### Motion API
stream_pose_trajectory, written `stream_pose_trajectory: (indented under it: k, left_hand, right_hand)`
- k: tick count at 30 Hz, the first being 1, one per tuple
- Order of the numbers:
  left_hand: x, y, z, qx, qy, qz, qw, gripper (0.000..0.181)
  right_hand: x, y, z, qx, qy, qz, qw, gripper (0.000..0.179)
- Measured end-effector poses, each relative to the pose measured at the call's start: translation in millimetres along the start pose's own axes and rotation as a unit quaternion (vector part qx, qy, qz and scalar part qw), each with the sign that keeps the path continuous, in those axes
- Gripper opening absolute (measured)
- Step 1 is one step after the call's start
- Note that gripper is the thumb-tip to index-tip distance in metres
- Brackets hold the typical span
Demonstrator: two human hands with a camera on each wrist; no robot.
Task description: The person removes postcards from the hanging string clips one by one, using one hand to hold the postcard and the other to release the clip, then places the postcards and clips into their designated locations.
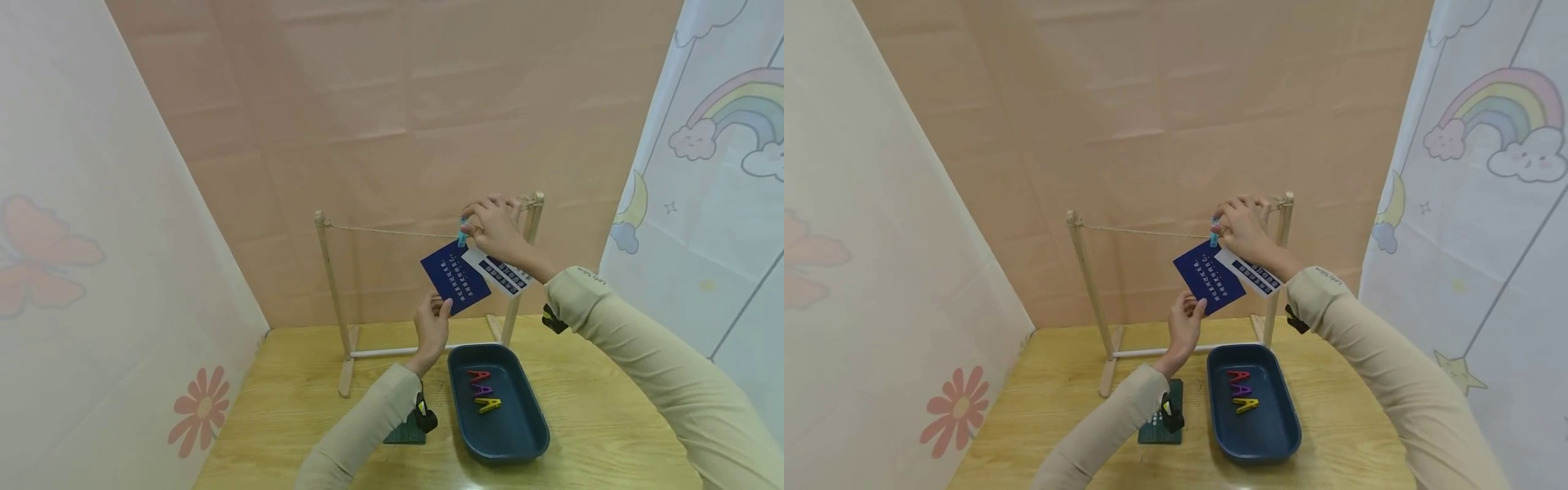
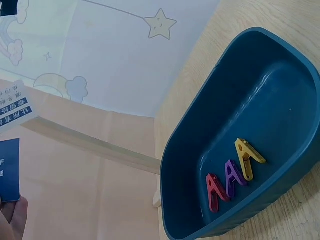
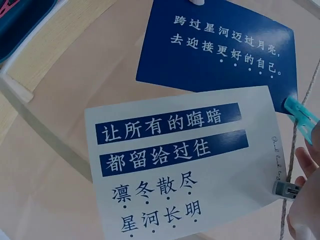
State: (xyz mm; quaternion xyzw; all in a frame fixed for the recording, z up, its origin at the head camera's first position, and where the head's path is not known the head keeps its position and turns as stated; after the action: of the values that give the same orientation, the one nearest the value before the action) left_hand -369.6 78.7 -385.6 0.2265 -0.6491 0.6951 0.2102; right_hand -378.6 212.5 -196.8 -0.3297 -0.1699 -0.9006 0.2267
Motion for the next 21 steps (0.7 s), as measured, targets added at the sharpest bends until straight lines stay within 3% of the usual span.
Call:
stream_pose_trajectory:
  k: [5,11,21]
  left_hand:
    - [0.8,1.1,1.9,-0.001,-0.002,0.002,1.0000,0.009]
    - [1.9,0.9,2.7,-0.001,-0.003,0.001,1.0000,0.009]
    - [2.7,1.1,-1.3,-0.013,0.001,-0.005,0.9999,0.010]
  right_hand:
    - [1.0,-3.8,-3.8,0.017,0.014,-0.030,0.9993,0.009]
    - [3.1,-3.9,-4.2,0.030,0.017,-0.033,0.9989,0.006]
    - [2.0,-5.7,1.9,0.039,-0.024,-0.033,0.9984,0.017]
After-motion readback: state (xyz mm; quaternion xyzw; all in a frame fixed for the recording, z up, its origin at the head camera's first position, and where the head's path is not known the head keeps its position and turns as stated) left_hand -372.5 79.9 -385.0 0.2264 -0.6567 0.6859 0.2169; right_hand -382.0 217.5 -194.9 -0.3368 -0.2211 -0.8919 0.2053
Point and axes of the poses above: each hand's wrist, its own x-axis towards the middle knuckle, its own z-axis out of the back of the hand, y = z × x, the point moved 9 cm from there along x, towards the middle knuckle, and after that the axes turned 2 degrees about y, right-handed, at the moved point
